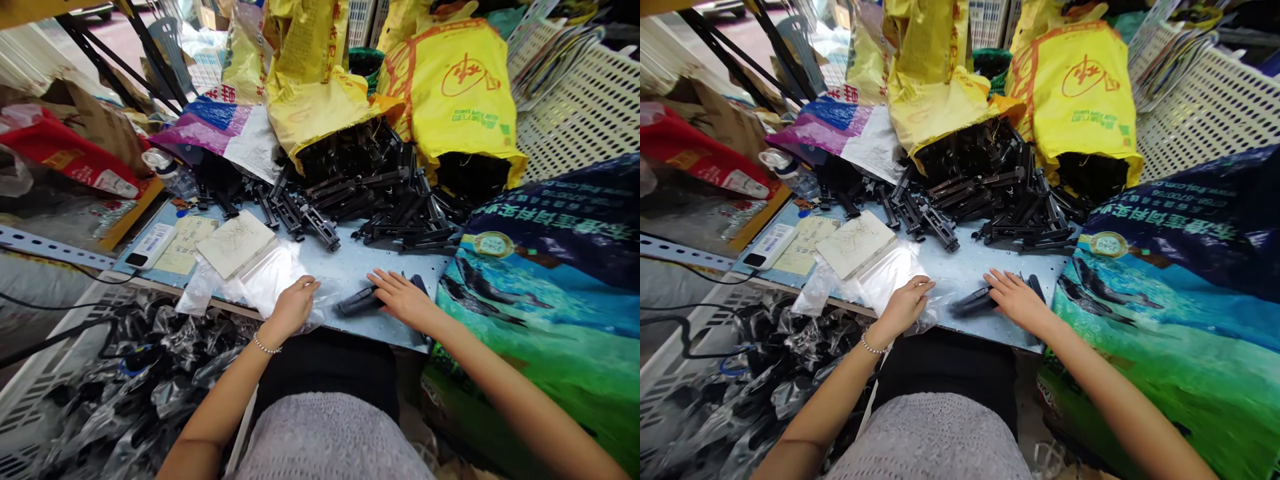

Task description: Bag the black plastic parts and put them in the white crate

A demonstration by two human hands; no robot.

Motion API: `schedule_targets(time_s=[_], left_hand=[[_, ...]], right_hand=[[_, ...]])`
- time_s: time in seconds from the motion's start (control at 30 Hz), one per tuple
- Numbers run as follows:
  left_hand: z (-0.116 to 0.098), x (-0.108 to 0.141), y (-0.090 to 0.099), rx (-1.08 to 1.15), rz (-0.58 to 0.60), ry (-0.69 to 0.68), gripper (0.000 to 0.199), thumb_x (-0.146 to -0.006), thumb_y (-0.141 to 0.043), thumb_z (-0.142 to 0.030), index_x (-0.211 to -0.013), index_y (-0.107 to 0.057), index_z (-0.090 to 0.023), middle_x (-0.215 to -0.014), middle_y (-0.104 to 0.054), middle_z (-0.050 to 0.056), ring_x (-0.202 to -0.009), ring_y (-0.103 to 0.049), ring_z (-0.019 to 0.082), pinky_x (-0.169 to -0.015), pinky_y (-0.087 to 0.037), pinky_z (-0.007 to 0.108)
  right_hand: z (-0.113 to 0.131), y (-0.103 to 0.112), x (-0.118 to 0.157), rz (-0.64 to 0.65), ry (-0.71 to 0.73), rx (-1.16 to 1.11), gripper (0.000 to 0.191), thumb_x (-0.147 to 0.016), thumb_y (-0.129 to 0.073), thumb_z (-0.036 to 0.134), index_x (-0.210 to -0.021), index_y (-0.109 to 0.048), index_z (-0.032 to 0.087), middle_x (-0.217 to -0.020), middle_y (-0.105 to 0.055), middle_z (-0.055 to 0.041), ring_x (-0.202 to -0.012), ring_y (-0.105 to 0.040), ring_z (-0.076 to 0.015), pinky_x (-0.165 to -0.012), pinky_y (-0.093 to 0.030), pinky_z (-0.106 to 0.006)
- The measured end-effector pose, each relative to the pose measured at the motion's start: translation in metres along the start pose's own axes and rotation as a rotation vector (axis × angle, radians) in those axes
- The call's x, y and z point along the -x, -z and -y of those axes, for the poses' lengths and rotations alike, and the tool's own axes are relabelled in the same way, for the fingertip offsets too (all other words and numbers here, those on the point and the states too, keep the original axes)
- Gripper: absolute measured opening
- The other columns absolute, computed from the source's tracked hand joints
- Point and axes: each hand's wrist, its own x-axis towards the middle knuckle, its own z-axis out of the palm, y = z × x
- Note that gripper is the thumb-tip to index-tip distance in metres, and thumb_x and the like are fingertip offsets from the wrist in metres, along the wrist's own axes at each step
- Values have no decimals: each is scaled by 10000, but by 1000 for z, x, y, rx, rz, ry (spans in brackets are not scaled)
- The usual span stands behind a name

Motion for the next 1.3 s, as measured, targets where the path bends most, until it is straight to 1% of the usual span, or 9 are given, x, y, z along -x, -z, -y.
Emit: schedule_targets(time_s=[0.17, 0.27, 0.4, 0.6, 0.8, 0.9, 1.03, 1.17, 1.3], left_hand=[[5, 6, 1, 12, 11, 91, 546, -830, -511, -78, -1350, -526, -243, -1360, -522, 101, -808, -656, 138, -797, -564, 298], [8, 0, -1, 222, -100, 138, 548, -825, -540, -97, -1353, -515, -244, -1374, -486, 108, -723, -628, 91, -747, -569, 272], [9, -3, 0, 327, -223, 89, 535, -886, -504, -120, -1400, -467, -265, -1394, -447, 122, -829, -643, 107, -770, -572, 269], [-10, 17, 1, 297, -110, -284, 592, -920, -421, -64, -1465, -383, -290, -1360, -500, 112, -1282, -504, 212, -1063, -468, 385], [-2, 23, -9, 339, -373, -83, 482, -858, -429, -22, -1291, -492, -223, -1180, -558, 107, -1118, -557, 203, -922, -508, 364], [-4, 27, -10, 384, -301, -81, 427, -820, -470, -37, -1210, -497, -209, -1027, -584, 63, -927, -591, 166, -817, -511, 308], [-9, 24, -4, 413, -239, -1, 503, -834, -550, -117, -1320, -449, -199, -939, -575, 32, -816, -570, 144, -789, -502, 301], [-9, 16, -1, 202, -439, -80, 255, -879, -587, -138, -1102, -657, -241, -917, -581, 45, -946, -536, 187, -874, -475, 359], [-16, 26, -7, 262, -448, -180, 127, -848, -650, -175, -952, -687, -237, -1049, -568, 69, -1095, -511, 226, -985, -444, 435]], right_hand=[[37, -6, -5, -67, -422, -878, 319, -910, -541, 463, -1071, -624, 200, -1061, -717, -113, -916, -702, -259, -811, -552, -423], [76, -13, -12, 58, -452, -1646, 385, -856, -613, 527, -1047, -606, 193, -1035, -720, -108, -872, -718, -249, -765, -568, -398], [107, -32, -25, 178, -542, -2033, 426, -819, -681, 504, -1077, -613, 172, -1081, -709, -138, -862, -726, -246, -763, -573, -395], [98, -45, -36, 111, -517, -2141, 669, -712, -724, 613, -1234, -512, 251, -1024, -714, -101, -798, -716, -236, -725, -564, -404], [113, -61, -43, 93, -534, -2134, 724, -671, -577, 801, -1122, -563, 234, -1028, -685, -115, -743, -681, -216, -658, -554, -397], [122, -63, -50, 25, -506, -2191, 749, -670, -642, 752, -1229, -518, 269, -1005, -689, -96, -736, -683, -217, -668, -551, -391], [126, -49, -57, -100, -477, -2164, 909, -747, -754, 511, -1472, -211, 433, -976, -689, -28, -750, -699, -206, -726, -545, -392], [129, -37, -58, -238, -491, -2002, 1023, -804, -750, 321, -1513, -31, 480, -857, -658, 43, -691, -655, -145, -676, -525, -302], [129, -40, -60, -346, -572, -1932, 906, -815, -729, 322, -1520, -169, 427, -720, -608, 74, -614, -577, -117, -588, -481, -239]])
